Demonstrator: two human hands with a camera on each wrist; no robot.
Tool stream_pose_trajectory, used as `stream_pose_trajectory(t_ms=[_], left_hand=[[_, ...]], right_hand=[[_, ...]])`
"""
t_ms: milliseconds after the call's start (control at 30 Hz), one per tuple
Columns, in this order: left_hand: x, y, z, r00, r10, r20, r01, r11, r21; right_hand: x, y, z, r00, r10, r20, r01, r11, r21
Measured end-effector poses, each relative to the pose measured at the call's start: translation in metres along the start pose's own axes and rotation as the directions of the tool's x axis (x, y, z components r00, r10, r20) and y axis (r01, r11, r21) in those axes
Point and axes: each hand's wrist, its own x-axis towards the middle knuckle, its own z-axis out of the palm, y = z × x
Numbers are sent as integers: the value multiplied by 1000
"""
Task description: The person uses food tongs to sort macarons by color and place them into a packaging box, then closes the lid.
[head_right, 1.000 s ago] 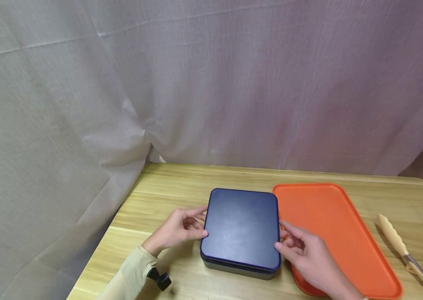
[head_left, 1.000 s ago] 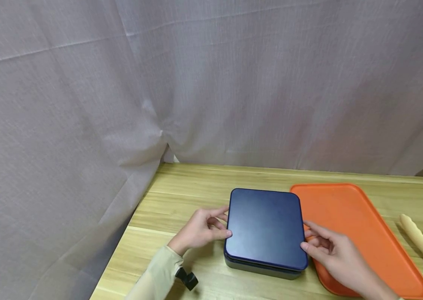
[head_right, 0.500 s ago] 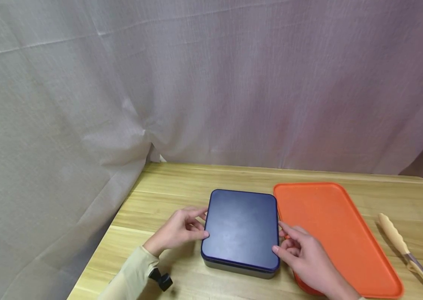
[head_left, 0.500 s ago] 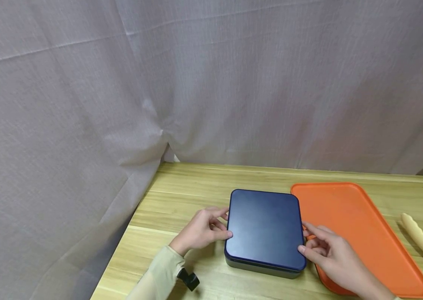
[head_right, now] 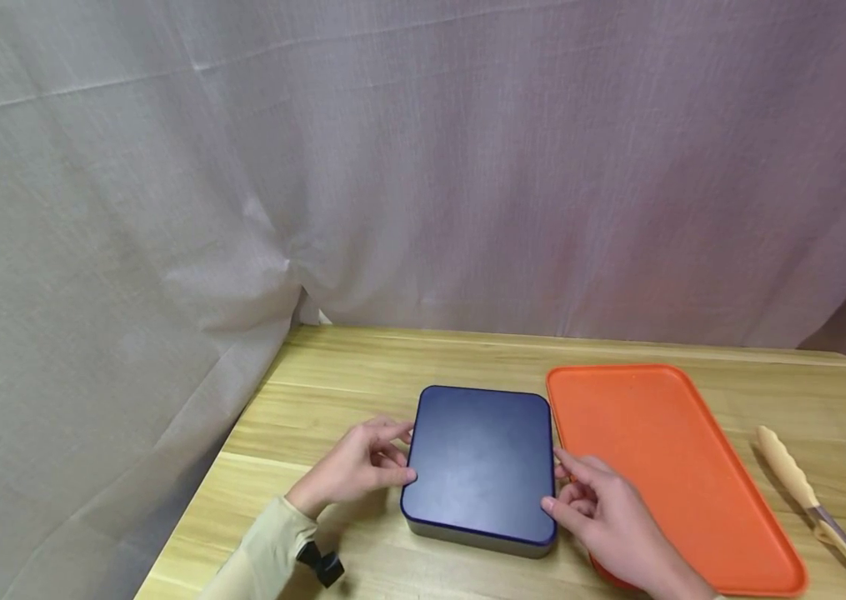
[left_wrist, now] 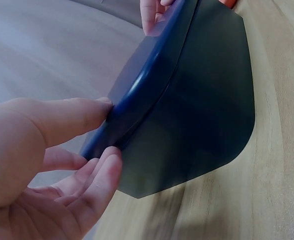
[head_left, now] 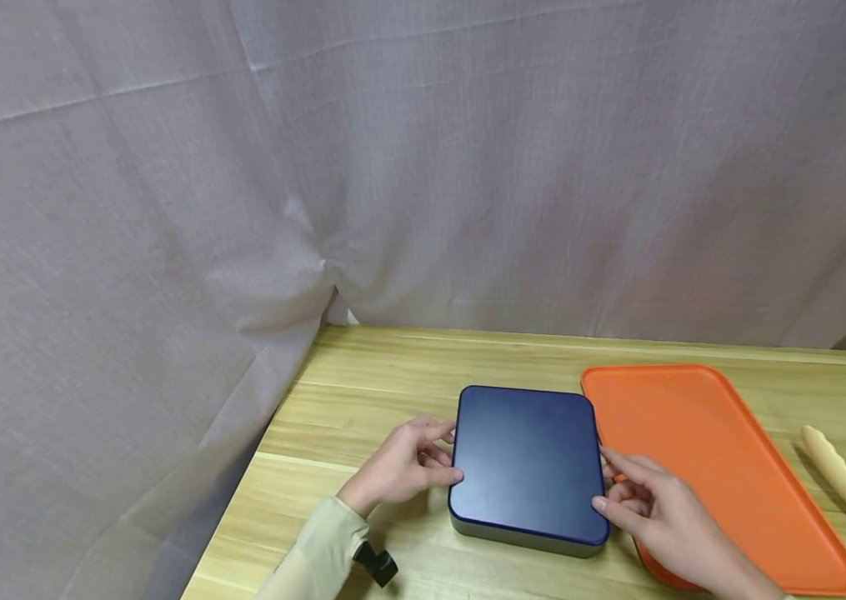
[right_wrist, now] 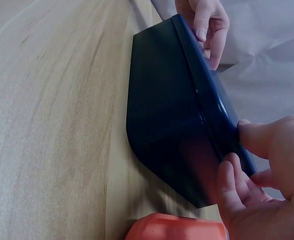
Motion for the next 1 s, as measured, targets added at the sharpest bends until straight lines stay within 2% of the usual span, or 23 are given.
stream_pose_trajectory(t_ms=[200, 633, 1000], left_hand=[[-1, -2, 1, 1000, -14, 5, 14, 1000, 19], [0, -2, 1, 999, -44, 12, 44, 999, 20], [1, -3, 2, 1000, -31, 2, 30, 997, 72]], right_hand=[[1, 2, 3, 999, 10, 38, -10, 1000, -3], [4, 3, 3, 999, 22, 40, -22, 1000, -3], [8, 1, 0, 999, 12, 50, -8, 997, -73]])
